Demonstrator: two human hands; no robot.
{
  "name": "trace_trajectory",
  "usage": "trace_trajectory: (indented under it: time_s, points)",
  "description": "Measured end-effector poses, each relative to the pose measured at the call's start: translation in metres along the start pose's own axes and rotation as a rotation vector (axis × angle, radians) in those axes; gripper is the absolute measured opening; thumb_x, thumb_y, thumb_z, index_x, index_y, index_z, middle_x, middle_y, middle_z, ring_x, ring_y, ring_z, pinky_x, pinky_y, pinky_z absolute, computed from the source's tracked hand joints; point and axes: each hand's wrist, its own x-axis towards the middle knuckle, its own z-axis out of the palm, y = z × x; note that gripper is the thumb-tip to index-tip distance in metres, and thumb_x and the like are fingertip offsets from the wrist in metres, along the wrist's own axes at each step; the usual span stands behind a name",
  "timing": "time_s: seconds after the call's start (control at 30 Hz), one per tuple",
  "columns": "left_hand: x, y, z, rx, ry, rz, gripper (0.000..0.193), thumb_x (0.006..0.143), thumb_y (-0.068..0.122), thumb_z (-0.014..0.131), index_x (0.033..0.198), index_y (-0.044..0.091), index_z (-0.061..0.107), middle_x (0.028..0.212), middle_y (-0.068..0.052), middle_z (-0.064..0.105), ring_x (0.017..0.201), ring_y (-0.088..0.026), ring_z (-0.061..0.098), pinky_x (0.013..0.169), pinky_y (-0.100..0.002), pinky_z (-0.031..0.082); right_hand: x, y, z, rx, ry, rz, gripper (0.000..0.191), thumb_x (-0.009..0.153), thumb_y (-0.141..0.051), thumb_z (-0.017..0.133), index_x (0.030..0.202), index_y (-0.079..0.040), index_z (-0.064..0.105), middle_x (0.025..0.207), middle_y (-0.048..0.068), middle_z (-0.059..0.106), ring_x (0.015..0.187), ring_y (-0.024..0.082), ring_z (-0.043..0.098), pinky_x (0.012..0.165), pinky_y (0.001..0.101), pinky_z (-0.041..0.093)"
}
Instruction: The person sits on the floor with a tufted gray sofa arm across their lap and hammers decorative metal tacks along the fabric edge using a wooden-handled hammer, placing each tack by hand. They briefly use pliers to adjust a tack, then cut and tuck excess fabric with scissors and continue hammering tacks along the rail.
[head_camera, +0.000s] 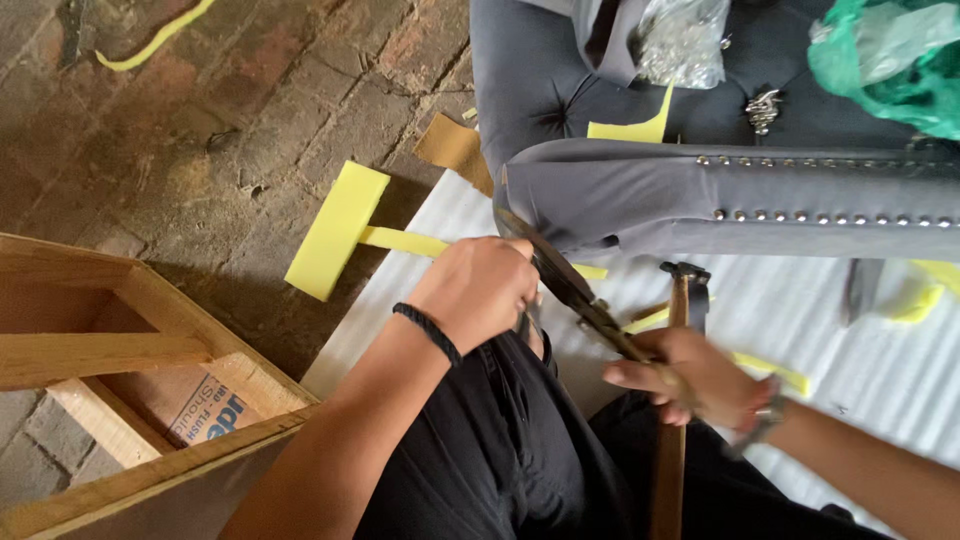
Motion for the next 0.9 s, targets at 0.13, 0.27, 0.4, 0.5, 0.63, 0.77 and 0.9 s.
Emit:
trace_trajectory:
  time_s: [0.13,0.27,0.4,0.5,0.63,0.77,0.9]
  points:
    - [0.002,-0.005,0.004,0.057,-0.108,-0.137,0.012,0.069,0.008,0.070,0.073,0.015,0.078,0.084,-0.009,0.073,0.085,-0.031,0.070,0.075,-0.044,0.055,0.000,-0.005,0.044,0.018,0.145,0.014,0.051,0.083,-0.048,0.074,0.071,0.000,0.062,0.052,0.005,0.059,0.038,0.014,0.059,0.038,0.0318,0.050]
    - [0.005,-0.025,0.008,0.112,-0.233,-0.421,0.014,0.077,0.020,0.072,0.087,0.014,0.080,0.093,-0.014,0.074,0.091,-0.035,0.070,0.080,-0.045,0.055,-0.015,-0.008,0.068,0.183,0.154,-0.157,0.052,0.089,-0.049,0.070,0.068,-0.002,0.060,0.049,0.004,0.053,0.039,0.013,0.052,0.037,0.0309,0.040]
    - [0.007,-0.063,0.004,-0.172,0.341,-0.313,0.035,0.075,0.025,0.065,0.103,0.012,0.080,0.087,-0.013,0.076,0.075,-0.032,0.072,0.062,-0.044,0.055,-0.044,-0.004,0.085,0.272,0.207,-0.123,0.049,0.086,-0.045,0.073,0.067,-0.001,0.060,0.048,0.006,0.057,0.039,0.016,0.055,0.038,0.0316,0.042]
    - [0.044,-0.078,0.006,-0.898,0.167,-0.635,0.045,0.091,0.048,0.056,0.097,0.008,0.075,0.075,-0.008,0.073,0.060,-0.016,0.070,0.056,-0.031,0.054,-0.060,-0.004,0.097,0.434,0.310,-0.038,0.048,0.085,-0.043,0.073,0.068,0.001,0.063,0.047,0.009,0.055,0.038,0.018,0.052,0.038,0.0327,0.040]
    - [0.100,-0.085,0.008,-1.010,0.064,-0.804,0.069,0.091,0.066,0.061,0.076,-0.001,0.064,0.069,-0.012,0.066,0.052,-0.018,0.064,0.047,-0.033,0.046,-0.058,-0.015,0.100,0.579,0.466,-0.102,0.047,0.084,-0.044,0.071,0.071,0.000,0.061,0.053,0.006,0.052,0.039,0.017,0.048,0.037,0.0324,0.035]
    - [0.128,-0.082,0.018,-0.711,0.242,-0.642,0.039,0.075,0.038,0.081,0.080,0.001,0.069,0.072,-0.010,0.071,0.061,-0.019,0.069,0.058,-0.032,0.055,-0.042,-0.027,0.089,0.683,0.504,-0.019,0.048,0.084,-0.046,0.071,0.073,-0.001,0.060,0.056,0.005,0.049,0.043,0.016,0.047,0.041,0.0319,0.036]
    - [0.131,-0.082,0.034,-0.763,0.414,-0.387,0.017,0.068,0.013,0.074,0.083,0.004,0.078,0.074,-0.005,0.076,0.071,-0.015,0.072,0.067,-0.028,0.056,-0.031,-0.030,0.083,0.701,0.448,0.007,0.048,0.086,-0.047,0.072,0.072,-0.003,0.057,0.060,0.003,0.048,0.048,0.015,0.046,0.043,0.0313,0.035]
